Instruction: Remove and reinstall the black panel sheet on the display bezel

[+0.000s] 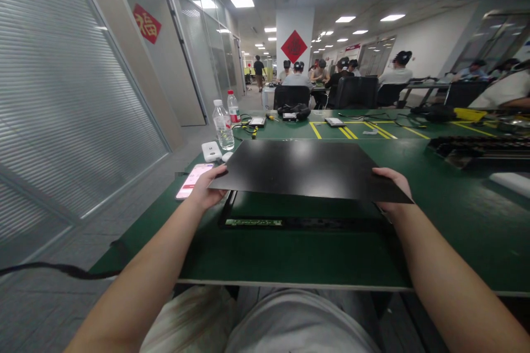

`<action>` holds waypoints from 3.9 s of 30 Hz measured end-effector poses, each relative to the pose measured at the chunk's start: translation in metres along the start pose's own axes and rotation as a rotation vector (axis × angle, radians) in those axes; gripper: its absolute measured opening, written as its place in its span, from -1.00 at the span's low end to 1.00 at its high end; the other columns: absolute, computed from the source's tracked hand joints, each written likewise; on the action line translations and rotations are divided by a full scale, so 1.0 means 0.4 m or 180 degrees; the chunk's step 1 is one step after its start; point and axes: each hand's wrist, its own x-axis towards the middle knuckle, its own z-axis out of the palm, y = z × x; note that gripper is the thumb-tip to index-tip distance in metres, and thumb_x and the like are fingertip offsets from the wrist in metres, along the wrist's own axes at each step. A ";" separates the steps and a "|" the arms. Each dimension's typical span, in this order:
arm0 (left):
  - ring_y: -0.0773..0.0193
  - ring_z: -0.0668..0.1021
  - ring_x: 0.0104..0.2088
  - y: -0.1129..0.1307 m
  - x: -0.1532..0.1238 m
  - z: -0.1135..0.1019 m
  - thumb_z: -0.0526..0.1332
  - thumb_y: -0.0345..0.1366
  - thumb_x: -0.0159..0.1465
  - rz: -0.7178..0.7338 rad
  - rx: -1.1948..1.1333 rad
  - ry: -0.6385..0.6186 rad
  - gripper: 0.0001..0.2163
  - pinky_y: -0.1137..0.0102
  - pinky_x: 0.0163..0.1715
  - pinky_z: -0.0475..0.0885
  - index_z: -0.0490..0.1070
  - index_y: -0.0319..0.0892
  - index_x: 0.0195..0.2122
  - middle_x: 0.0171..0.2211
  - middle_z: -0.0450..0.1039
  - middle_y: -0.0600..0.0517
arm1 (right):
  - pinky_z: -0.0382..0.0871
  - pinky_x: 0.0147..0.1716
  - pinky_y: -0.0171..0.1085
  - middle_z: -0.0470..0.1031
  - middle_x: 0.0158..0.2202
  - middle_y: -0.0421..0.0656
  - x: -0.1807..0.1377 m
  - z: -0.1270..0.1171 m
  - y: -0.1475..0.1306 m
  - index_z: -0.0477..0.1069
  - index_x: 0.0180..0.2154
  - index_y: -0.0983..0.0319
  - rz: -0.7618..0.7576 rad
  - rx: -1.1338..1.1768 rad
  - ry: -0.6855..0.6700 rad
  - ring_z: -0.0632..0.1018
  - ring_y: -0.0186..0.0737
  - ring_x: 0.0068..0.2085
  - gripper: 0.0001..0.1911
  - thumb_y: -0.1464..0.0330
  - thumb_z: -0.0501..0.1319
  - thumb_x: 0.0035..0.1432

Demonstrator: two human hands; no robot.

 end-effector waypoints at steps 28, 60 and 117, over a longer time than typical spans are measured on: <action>0.18 0.62 -0.40 -0.035 0.008 -0.013 0.36 -0.30 -0.01 0.0997 0.0856 -0.0538 -0.58 0.40 -0.40 0.52 0.62 -0.22 -0.08 -0.30 0.68 0.00 | 0.38 -0.57 -0.43 0.60 -0.47 -0.11 0.035 -0.004 0.019 0.26 0.35 0.24 -0.0581 -0.1382 0.0693 0.57 -0.26 -0.51 -0.27 0.50 0.20 0.12; 0.24 0.57 -0.39 -0.042 0.007 -0.009 0.41 -0.38 -0.14 0.0831 0.0996 -0.0491 -0.54 0.44 -0.40 0.46 0.55 -0.20 -0.13 -0.33 0.61 0.05 | 0.14 -0.64 -0.41 0.54 -0.54 -0.15 0.028 -0.014 0.021 0.49 -0.02 0.30 -0.0963 -0.2386 0.1056 0.35 -0.36 -0.61 -0.63 0.45 0.24 0.10; 0.07 0.73 -0.14 -0.061 0.036 -0.033 0.45 -0.57 -0.05 0.0241 0.1145 -0.0542 -0.55 0.32 -0.19 0.63 0.62 -0.21 -0.09 -0.13 0.72 -0.09 | 0.44 -0.23 -0.15 0.66 -0.34 -0.09 0.089 -0.076 0.027 0.66 -0.26 0.13 -0.1514 -0.4290 0.1281 0.61 0.01 -0.21 -0.78 0.31 0.26 0.07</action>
